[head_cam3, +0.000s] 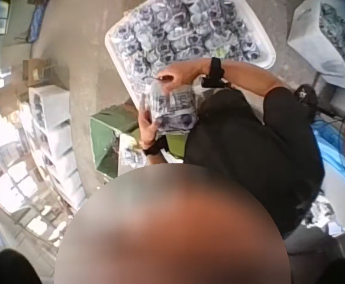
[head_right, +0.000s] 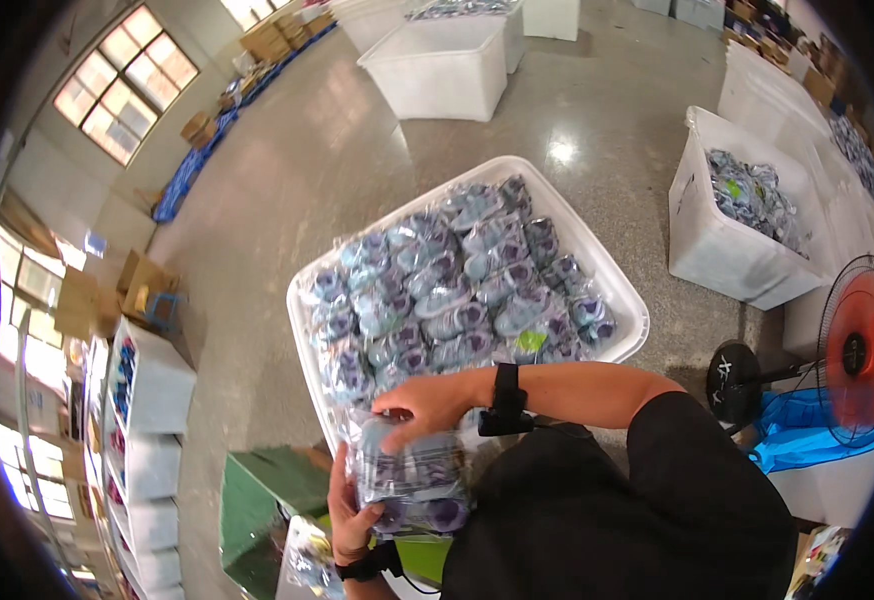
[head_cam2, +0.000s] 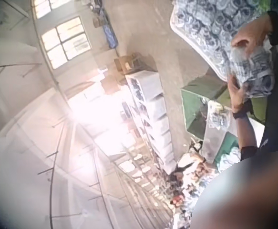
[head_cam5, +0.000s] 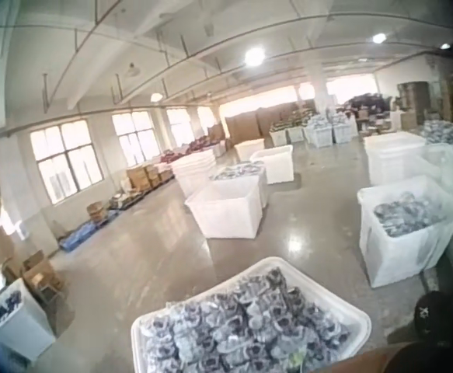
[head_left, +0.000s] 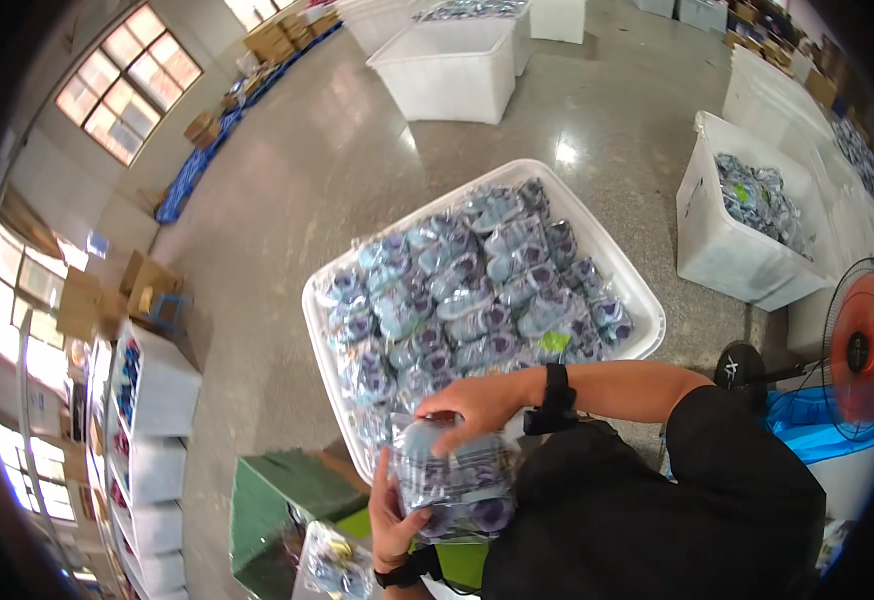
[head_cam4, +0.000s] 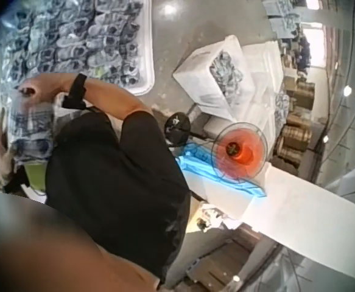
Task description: The person repeatedly picks packaged slippers from a large white bin and places them onto a green conveyor belt. Other workers are visible along the line, handling similar items. The camera wearer continues this pick-and-place cycle throughout the clip.
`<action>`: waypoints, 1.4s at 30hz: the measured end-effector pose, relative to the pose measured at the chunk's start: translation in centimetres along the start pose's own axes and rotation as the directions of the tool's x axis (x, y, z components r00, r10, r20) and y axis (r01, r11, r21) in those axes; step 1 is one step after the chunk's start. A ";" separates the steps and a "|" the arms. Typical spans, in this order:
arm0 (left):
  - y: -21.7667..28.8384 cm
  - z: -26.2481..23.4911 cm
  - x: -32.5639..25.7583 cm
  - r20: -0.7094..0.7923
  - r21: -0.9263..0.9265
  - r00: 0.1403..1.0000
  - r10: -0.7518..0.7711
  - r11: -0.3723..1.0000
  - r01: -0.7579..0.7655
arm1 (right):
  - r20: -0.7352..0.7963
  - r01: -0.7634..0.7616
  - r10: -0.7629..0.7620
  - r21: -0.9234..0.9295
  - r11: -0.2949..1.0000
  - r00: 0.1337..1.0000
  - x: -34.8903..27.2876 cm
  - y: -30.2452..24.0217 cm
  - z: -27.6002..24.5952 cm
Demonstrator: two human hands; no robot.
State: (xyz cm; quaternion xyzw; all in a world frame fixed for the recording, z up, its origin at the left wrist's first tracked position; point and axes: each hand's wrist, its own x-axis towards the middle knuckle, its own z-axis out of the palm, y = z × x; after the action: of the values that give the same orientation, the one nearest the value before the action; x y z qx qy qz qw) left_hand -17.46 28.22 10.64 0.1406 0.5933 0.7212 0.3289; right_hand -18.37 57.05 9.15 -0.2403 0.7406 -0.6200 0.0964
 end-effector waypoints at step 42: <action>-15.1 1.8 -4.2 -0.666 -0.030 0.416 -0.619 0.579 0.815 | -0.760 -0.269 0.622 0.649 0.712 -0.188 -14.0 46.5 -44.3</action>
State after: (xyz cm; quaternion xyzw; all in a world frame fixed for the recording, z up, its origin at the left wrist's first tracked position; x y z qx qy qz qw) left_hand -8.59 28.13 -2.47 -0.3240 0.7673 0.4101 0.3717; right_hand -36.70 107.71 -28.45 0.5504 0.5337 -0.6122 -0.1935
